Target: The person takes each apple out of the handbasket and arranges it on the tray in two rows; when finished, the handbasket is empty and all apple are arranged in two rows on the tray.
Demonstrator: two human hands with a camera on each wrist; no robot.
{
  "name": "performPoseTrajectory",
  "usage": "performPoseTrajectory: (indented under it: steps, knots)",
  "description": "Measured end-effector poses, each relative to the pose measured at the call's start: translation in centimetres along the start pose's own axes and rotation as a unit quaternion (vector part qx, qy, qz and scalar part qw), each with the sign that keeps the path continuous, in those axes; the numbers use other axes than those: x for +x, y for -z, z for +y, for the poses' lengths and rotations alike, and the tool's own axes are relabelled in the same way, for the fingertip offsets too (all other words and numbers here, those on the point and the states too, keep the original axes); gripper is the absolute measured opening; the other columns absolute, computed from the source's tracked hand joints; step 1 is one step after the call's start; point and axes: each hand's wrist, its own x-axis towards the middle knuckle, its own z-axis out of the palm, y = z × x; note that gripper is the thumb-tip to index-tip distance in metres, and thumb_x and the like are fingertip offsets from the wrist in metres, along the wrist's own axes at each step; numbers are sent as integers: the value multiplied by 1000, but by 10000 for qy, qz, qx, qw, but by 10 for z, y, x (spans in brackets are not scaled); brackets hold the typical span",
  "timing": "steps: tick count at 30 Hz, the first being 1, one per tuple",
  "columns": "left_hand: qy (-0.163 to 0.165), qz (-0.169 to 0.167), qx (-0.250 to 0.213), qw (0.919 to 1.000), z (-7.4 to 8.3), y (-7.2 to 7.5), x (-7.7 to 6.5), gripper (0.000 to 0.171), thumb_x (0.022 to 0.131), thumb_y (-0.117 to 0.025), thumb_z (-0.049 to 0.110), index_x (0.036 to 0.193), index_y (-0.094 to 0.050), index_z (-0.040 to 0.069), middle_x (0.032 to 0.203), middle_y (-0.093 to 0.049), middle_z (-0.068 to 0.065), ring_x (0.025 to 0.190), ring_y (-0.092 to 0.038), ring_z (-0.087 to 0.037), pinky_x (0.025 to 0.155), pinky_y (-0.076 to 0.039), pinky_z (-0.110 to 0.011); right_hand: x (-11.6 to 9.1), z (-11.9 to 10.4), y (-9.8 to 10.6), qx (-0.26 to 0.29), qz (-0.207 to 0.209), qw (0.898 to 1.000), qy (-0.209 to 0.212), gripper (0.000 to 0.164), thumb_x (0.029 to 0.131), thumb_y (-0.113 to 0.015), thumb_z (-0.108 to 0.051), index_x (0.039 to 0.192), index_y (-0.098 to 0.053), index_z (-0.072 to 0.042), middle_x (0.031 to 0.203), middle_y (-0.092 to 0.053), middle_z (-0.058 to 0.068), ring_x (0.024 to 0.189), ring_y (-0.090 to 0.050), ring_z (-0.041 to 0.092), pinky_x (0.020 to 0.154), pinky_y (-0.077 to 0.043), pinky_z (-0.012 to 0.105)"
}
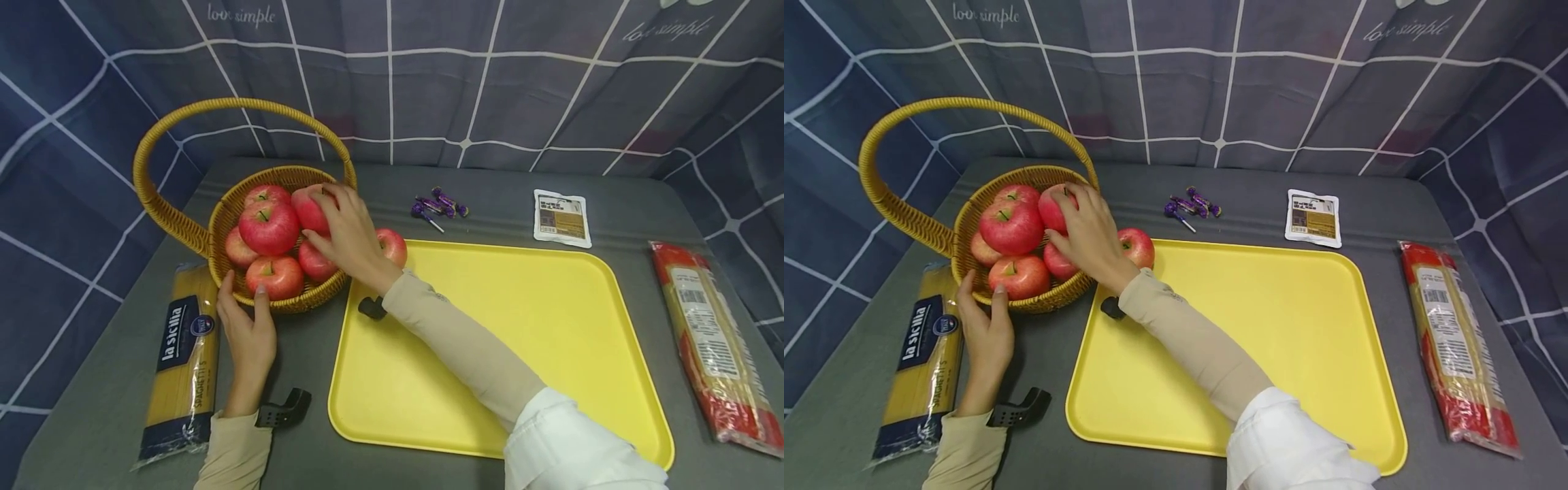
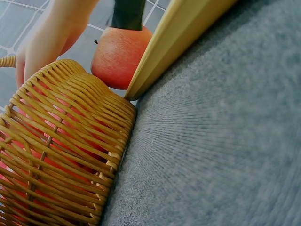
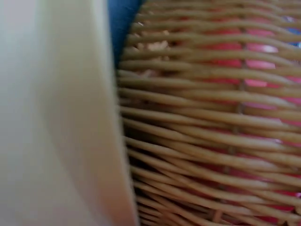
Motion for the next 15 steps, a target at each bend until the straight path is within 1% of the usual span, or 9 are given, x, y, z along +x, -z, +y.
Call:
performPoseTrajectory:
  steps: [6, 8, 11, 15]
  knots:
    - [-11, -11, 22, 10000, 1, 0, 0, 55, 92, -48, 29, 139, -28, 11, 138, -31, -18, 132, -26, -30, 110, -17, -46, -13, -1, -1, 362, 451, 9983, 1, 45, 79, -68, -30, 118, -55, -14, 133, -40, 16, 126, -34, 29, 103, -32, 41]
    - [10, -11, 18, 10000, 1, 0, 0, 55, 92, -48, 29, 139, -28, 10, 138, -31, -18, 133, -26, -30, 110, -17, -46, -16, -1, -2, 509, 567, 9971, 65, 42, 78, -69, -26, 116, -56, -14, 135, -37, 19, 128, -33, 31, 104, -33, 40]
    - [27, 0, 9, 10000, 0, 1, 0, 55, 92, -48, 29, 139, -28, 10, 138, -30, -17, 133, -26, -29, 110, -16, -46, -20, -1, -2, 835, 607, 9946, 109, 40, 79, -69, -24, 115, -56, -13, 138, -34, 20, 131, -30, 31, 105, -34, 38]
    - [26, -2, 19, 10000, 0, 1, -1, 55, 92, -48, 29, 139, -28, 10, 138, -30, -18, 133, -26, -29, 110, -17, -46, -25, 1, 3, 1254, 508, 9908, -38, 41, 78, -70, -24, 116, -58, -14, 139, -33, 16, 131, -28, 27, 103, -37, 33]
